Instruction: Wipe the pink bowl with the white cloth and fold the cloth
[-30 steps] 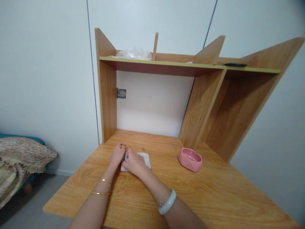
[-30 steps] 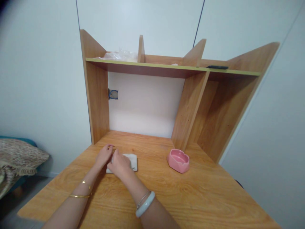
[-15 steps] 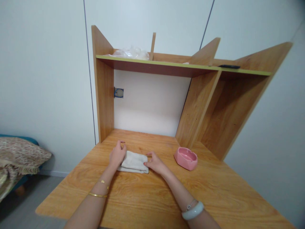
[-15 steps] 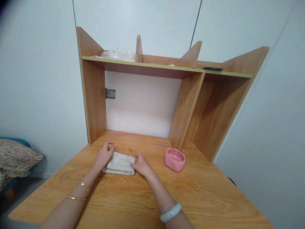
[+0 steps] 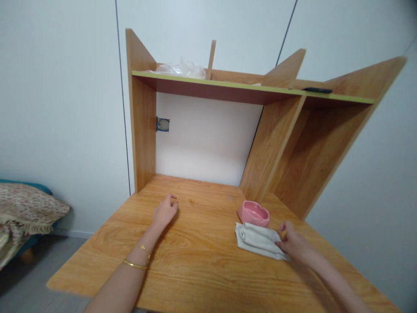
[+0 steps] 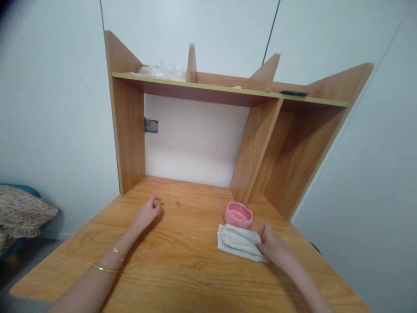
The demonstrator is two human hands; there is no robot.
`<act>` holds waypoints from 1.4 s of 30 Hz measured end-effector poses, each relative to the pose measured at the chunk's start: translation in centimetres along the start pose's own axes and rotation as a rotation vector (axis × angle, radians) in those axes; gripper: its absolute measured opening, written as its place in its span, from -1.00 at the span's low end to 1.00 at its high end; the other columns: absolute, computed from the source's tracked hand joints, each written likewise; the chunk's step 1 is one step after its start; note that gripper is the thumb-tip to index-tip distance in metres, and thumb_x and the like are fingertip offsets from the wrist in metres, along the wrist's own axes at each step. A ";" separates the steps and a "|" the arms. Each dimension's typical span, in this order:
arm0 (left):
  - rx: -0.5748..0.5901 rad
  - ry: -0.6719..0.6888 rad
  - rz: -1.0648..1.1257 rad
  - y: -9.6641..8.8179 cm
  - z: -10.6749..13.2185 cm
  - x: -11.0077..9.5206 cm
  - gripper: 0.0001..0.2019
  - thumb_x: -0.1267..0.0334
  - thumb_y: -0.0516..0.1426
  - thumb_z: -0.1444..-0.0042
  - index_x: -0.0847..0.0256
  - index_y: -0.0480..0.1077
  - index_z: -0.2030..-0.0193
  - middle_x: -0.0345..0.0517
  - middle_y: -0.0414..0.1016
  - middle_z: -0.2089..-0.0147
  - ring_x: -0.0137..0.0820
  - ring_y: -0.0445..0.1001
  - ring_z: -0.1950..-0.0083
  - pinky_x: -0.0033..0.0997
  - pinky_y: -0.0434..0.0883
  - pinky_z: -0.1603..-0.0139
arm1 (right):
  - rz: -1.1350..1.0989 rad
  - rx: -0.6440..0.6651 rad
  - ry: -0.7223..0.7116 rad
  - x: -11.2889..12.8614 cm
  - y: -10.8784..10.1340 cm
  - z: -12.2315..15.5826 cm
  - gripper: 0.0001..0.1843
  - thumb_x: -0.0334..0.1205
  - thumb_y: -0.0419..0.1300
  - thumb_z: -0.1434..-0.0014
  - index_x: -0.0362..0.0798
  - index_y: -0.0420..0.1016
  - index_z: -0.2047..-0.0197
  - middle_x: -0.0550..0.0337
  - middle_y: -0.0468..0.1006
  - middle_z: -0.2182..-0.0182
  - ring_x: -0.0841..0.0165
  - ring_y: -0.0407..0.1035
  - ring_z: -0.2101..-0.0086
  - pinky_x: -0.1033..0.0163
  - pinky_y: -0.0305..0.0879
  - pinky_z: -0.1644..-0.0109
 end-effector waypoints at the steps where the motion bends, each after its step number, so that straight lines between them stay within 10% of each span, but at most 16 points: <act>1: 0.006 0.017 0.000 0.1 0.0 0.0 -0.73 0.25 -0.09 -0.11 0.21 0.29 0.09 -0.08 0.46 0.39 -0.32 0.42 0.34 -0.39 0.25 0.35 | 0.018 0.020 0.018 -0.6 -0.2 -0.2 -0.74 -0.39 0.12 0.15 0.02 0.14 0.37 0.32 0.36 0.63 0.38 0.31 0.56 0.33 0.08 0.48; 6: 0.040 0.133 0.022 0.6 0.2 -0.3 -0.78 0.30 -0.05 -0.07 0.23 0.35 0.19 -0.06 0.47 0.31 -0.36 0.42 0.28 -0.42 0.29 0.26 | 0.202 0.119 0.028 0.8 -1.3 -0.3 -0.81 -0.44 0.03 0.08 -0.02 0.21 0.35 0.09 0.45 0.47 0.28 0.37 0.44 0.28 0.11 0.41; 10: 0.061 0.252 0.042 1.1 0.4 -0.8 -0.79 0.37 -0.02 -0.03 0.26 0.38 0.23 -0.03 0.45 0.18 -0.37 0.39 0.11 -0.42 0.26 0.05 | 0.270 -0.028 -0.096 6.7 -1.7 0.2 -0.75 -0.34 -0.04 -0.05 -0.10 0.29 0.16 -0.13 0.41 0.16 0.16 0.35 0.19 0.15 0.16 0.19; 14: 0.099 0.357 0.043 1.8 0.8 -0.9 -0.69 0.34 -0.01 -0.03 0.27 0.36 0.08 0.02 0.37 -0.02 -0.33 0.28 -0.09 -0.36 0.16 -0.13 | 0.029 0.132 -0.489 14.2 1.7 0.6 -0.57 -0.18 -0.04 -0.12 -0.16 0.24 -0.04 -0.09 0.33 -0.01 0.24 0.19 -0.03 0.19 0.02 -0.09; 18: 0.155 0.396 -0.011 2.1 1.2 -0.7 -0.54 0.20 -0.03 -0.06 0.31 0.21 -0.12 0.05 0.17 -0.21 -0.31 0.08 -0.24 -0.33 0.03 -0.23 | -0.009 0.355 -0.588 17.8 6.6 0.8 -0.19 0.12 -0.07 -0.10 -0.33 -0.04 -0.23 -0.19 -0.02 -0.22 0.19 -0.17 -0.20 0.17 -0.20 -0.21; 23: 0.279 0.361 -0.135 2.4 1.6 -0.4 -0.50 0.16 -0.15 -0.14 0.29 0.07 -0.21 0.02 -0.03 -0.30 -0.31 -0.10 -0.31 -0.17 -0.10 -0.26 | 0.045 0.441 -0.500 17.5 9.3 0.7 -0.16 0.21 -0.23 -0.13 -0.24 -0.22 -0.28 -0.04 -0.19 -0.26 0.19 -0.36 -0.23 0.05 -0.41 -0.24; 42: 0.383 0.318 -0.265 2.6 1.8 -0.3 -0.45 0.08 -0.23 -0.17 0.27 -0.04 -0.26 0.04 -0.11 -0.31 -0.30 -0.17 -0.33 -0.10 -0.18 -0.25 | 0.037 0.449 -0.515 17.1 8.8 1.2 -0.23 0.19 -0.23 -0.15 -0.16 -0.13 -0.27 0.01 -0.18 -0.27 0.21 -0.37 -0.23 0.05 -0.40 -0.24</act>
Point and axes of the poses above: each hand's wrist, its own z-axis away from the middle knuckle, its own y-axis out of the palm, x = y × z, the point moved 2 cm from there along -z, towards the middle knuckle
